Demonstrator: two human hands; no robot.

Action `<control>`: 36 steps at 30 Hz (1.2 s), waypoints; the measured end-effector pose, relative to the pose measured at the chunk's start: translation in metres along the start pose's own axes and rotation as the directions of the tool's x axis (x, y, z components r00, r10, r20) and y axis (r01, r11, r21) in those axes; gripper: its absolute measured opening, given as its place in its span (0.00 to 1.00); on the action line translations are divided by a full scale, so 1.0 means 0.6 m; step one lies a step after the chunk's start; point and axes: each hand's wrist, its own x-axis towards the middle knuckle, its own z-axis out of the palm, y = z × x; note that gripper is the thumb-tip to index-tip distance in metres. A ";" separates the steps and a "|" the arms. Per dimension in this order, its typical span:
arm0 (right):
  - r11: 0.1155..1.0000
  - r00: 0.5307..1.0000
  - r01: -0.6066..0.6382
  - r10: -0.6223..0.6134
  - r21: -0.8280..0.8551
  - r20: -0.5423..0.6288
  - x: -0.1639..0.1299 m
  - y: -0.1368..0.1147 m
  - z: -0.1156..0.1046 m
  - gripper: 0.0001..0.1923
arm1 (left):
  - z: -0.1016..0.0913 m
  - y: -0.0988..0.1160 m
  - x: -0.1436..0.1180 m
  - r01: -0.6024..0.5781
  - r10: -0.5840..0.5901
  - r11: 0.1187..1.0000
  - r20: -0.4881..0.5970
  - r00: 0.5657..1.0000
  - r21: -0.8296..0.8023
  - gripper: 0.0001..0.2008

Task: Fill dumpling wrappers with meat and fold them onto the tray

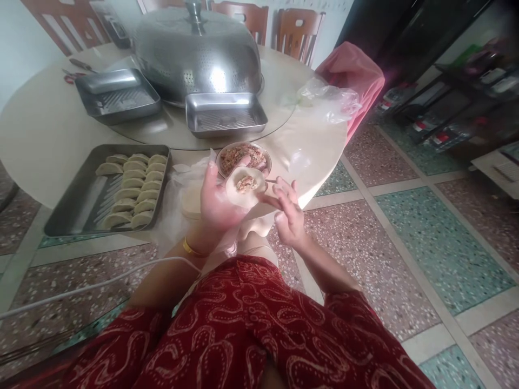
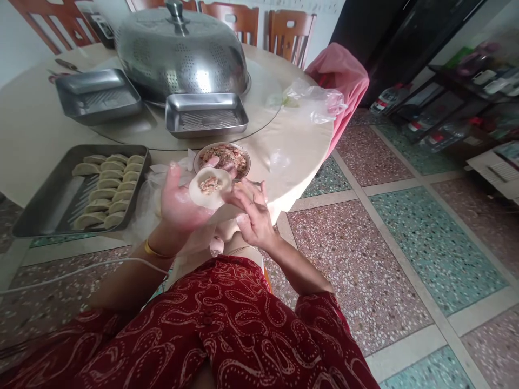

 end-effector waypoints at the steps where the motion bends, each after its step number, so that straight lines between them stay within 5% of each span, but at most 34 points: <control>1: 0.977 0.986 0.166 -0.165 -0.133 0.019 -0.003 0.006 -0.001 0.25 | -0.002 0.002 0.001 -0.005 0.005 1.000 -0.013 1.000 0.009 0.35; 3: 0.842 0.900 0.423 -0.434 -0.335 0.046 -0.002 0.012 -0.006 0.26 | -0.005 0.003 0.001 0.001 0.000 1.000 -0.023 1.000 0.019 0.35; 4: 0.800 0.875 0.458 -0.482 -0.388 0.040 0.002 0.013 -0.010 0.27 | -0.006 0.003 0.000 0.007 -0.007 1.000 -0.015 1.000 0.020 0.35; 9: 0.723 0.885 0.429 -0.456 -0.541 0.093 0.030 0.017 -0.027 0.29 | -0.010 -0.003 -0.007 0.073 -0.074 0.997 0.078 0.994 0.024 0.35; 15: 0.719 0.856 0.454 -0.517 -0.526 0.032 0.042 0.029 -0.037 0.28 | -0.013 -0.004 -0.008 0.091 -0.092 0.995 0.025 0.995 0.028 0.36; 19: 0.683 0.834 0.509 -0.543 -0.524 0.103 0.044 0.032 -0.036 0.30 | -0.006 -0.005 -0.007 0.103 -0.104 0.994 0.042 0.994 0.024 0.34; 23: 0.657 0.845 0.445 -0.533 -0.609 0.042 0.037 0.035 -0.041 0.28 | -0.010 -0.002 -0.002 0.086 -0.085 0.996 -0.034 0.996 0.027 0.36; 28: 0.609 0.783 0.474 -0.622 -0.636 -0.011 0.029 0.042 -0.025 0.31 | -0.014 -0.003 -0.003 0.146 -0.146 0.989 0.029 0.989 -0.006 0.36; 36: 0.635 0.832 0.420 -0.554 -0.648 -0.005 0.027 0.040 -0.010 0.27 | -0.001 -0.006 -0.018 0.164 -0.163 0.986 0.037 0.986 -0.030 0.35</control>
